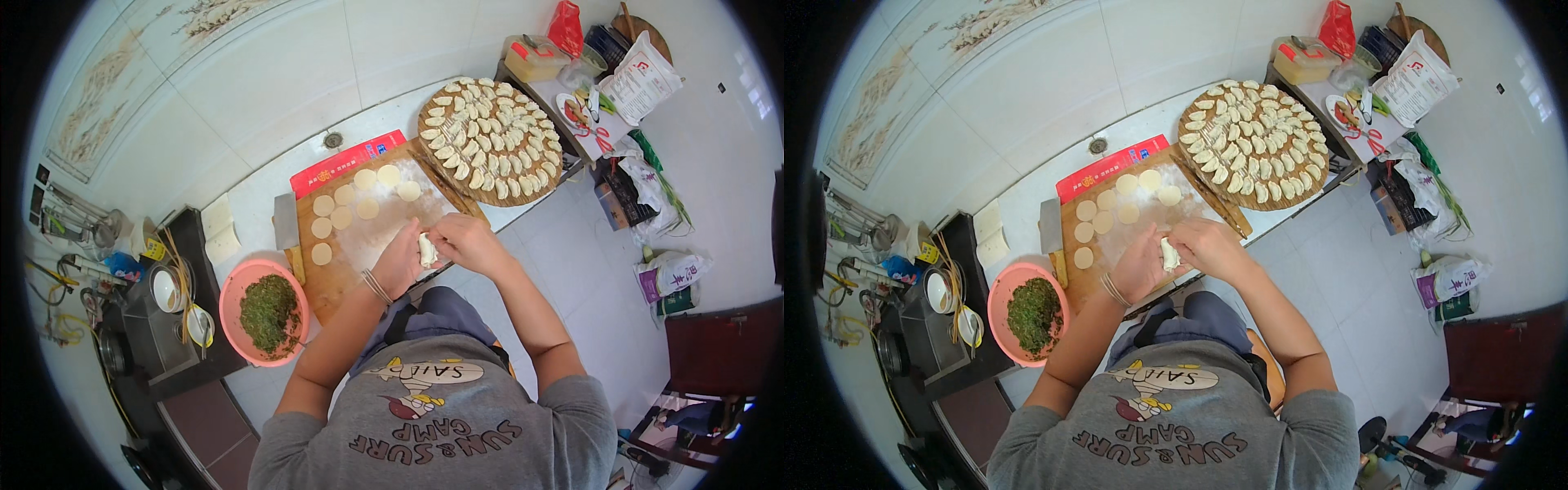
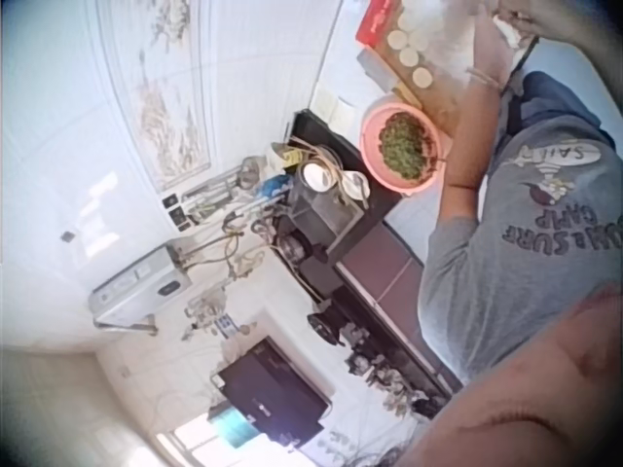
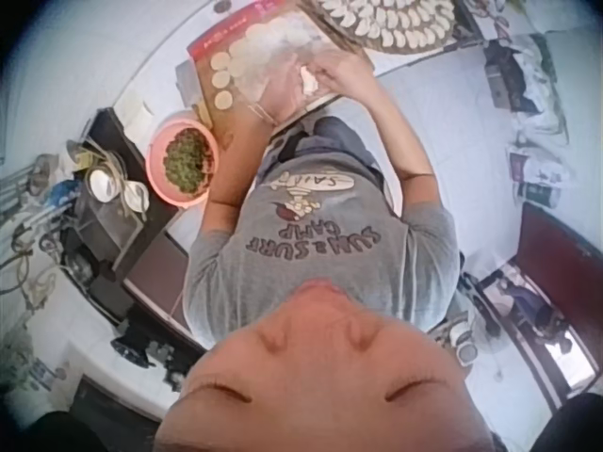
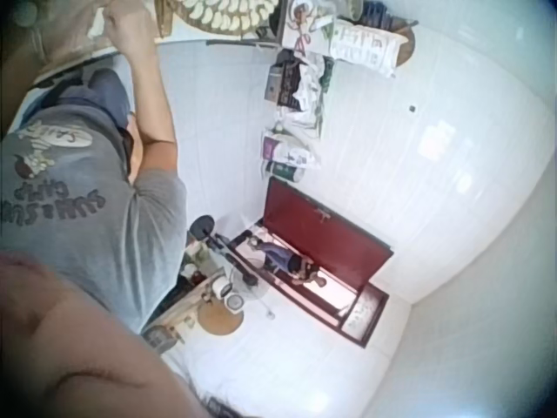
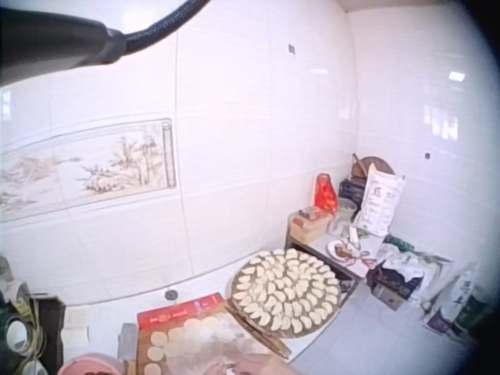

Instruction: The person fills round dough wrappers with a green vegetable mixture from a pink bowl using a spoon. They fold and pleat the edges to seal the dumplings, then place the finished items onto a large wooden tray. The process is repeated continuously throughout the clip.

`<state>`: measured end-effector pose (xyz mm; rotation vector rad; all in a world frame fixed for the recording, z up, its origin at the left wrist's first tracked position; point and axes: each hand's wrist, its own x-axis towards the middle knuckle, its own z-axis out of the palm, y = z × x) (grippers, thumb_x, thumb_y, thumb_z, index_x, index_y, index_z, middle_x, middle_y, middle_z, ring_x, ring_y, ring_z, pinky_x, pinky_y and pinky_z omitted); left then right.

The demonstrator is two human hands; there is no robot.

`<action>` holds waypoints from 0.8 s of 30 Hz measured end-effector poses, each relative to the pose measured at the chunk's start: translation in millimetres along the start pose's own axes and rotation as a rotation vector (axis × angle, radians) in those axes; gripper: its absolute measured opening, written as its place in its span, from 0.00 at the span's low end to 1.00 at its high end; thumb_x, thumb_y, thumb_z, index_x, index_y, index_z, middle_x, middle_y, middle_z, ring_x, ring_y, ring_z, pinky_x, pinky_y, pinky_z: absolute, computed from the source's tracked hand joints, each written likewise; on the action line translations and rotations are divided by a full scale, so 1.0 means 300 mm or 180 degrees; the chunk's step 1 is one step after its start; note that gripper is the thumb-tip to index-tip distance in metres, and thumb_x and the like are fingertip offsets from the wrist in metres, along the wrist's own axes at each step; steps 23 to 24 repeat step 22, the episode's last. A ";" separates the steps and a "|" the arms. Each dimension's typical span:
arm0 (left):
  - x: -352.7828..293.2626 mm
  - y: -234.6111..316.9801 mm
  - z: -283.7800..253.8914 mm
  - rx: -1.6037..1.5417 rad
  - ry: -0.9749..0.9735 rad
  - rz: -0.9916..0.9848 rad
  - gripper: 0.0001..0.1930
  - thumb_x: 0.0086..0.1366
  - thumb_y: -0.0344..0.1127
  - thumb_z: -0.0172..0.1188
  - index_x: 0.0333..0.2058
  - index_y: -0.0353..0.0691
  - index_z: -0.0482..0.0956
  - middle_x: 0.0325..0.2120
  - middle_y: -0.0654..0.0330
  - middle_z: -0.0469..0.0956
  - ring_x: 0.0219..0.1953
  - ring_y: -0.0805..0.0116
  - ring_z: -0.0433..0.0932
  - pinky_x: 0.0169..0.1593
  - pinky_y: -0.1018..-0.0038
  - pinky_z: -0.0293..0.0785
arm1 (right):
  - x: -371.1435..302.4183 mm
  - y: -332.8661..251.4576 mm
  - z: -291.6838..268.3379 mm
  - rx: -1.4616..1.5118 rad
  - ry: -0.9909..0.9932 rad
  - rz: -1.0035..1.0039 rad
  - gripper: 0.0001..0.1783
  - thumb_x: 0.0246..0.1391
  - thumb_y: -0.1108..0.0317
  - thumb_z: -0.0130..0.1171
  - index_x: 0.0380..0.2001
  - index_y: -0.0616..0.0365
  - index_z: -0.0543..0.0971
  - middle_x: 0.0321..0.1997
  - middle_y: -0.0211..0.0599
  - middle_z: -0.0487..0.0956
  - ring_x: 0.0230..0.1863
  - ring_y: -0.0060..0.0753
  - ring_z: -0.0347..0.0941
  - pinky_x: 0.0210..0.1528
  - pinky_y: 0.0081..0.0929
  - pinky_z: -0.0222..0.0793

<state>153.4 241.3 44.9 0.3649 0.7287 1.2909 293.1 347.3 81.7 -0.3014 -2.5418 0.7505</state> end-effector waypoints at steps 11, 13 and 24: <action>-0.020 0.048 -0.017 0.0269 -0.0144 -0.0313 0.34 0.69 0.59 0.30 0.53 0.31 0.64 0.45 0.52 0.73 0.43 0.64 0.74 0.47 0.71 0.69 | 0.035 0.040 -0.032 -0.0004 -0.0119 -0.0445 0.06 0.38 0.74 0.59 0.25 0.56 0.78 0.27 0.33 0.75 0.32 0.38 0.73 0.34 0.31 0.69; -0.025 0.054 -0.022 0.0266 -0.0108 -0.0357 0.33 0.69 0.60 0.31 0.52 0.33 0.66 0.43 0.55 0.73 0.41 0.66 0.74 0.44 0.73 0.69 | 0.041 0.033 -0.020 0.0072 -0.0161 -0.0414 0.06 0.38 0.74 0.60 0.25 0.56 0.78 0.27 0.33 0.74 0.32 0.38 0.73 0.34 0.31 0.69; -0.029 0.082 -0.106 0.0289 -0.0115 -0.0536 0.32 0.68 0.60 0.33 0.50 0.35 0.68 0.41 0.59 0.74 0.41 0.67 0.74 0.43 0.74 0.69 | 0.068 -0.005 0.053 -0.0311 -0.0432 0.0102 0.10 0.41 0.72 0.63 0.31 0.56 0.79 0.27 0.35 0.76 0.32 0.39 0.74 0.36 0.32 0.69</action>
